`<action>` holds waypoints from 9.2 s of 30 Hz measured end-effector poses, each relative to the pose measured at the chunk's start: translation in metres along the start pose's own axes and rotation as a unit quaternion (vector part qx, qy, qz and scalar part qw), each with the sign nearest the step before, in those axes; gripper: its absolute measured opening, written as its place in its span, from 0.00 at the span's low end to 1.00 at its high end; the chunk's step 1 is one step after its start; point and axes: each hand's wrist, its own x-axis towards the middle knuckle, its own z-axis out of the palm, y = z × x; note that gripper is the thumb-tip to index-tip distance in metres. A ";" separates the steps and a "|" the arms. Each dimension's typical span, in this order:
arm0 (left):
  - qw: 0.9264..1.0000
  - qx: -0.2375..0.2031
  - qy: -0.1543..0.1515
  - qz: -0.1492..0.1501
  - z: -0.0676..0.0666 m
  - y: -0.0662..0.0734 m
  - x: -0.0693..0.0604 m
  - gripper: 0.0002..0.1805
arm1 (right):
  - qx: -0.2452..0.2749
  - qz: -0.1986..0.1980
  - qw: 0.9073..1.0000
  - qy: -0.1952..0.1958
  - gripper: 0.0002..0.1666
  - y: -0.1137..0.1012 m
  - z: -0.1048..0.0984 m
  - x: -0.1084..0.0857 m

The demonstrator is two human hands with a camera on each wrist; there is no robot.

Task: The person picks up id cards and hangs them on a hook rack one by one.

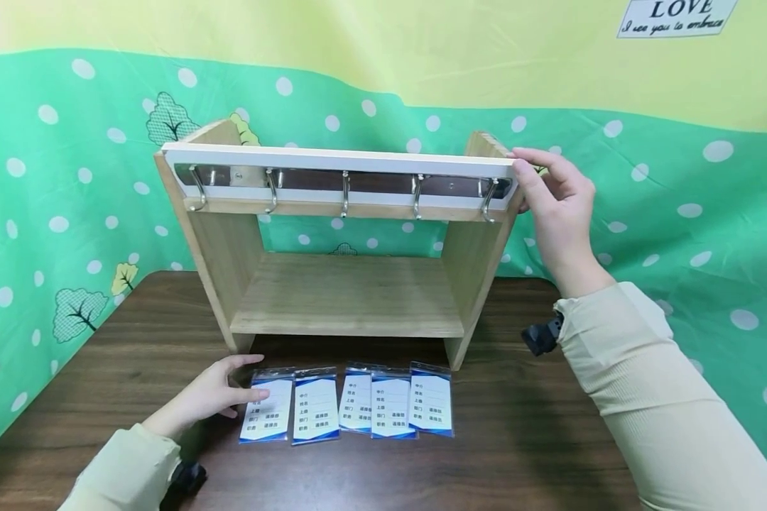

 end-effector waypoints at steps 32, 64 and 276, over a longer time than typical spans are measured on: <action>1.000 -0.012 -0.009 0.001 0.007 -0.009 0.007 0.44 | -0.095 -0.106 0.986 0.088 0.15 0.028 0.016 -0.005; 0.993 -0.095 0.014 0.069 -0.018 0.007 -0.001 0.15 | -0.172 -0.144 0.969 0.100 0.16 0.030 0.016 -0.007; 0.926 -0.323 0.172 0.092 -0.011 0.101 0.007 0.11 | -0.155 -0.136 0.973 0.106 0.16 0.020 0.023 -0.005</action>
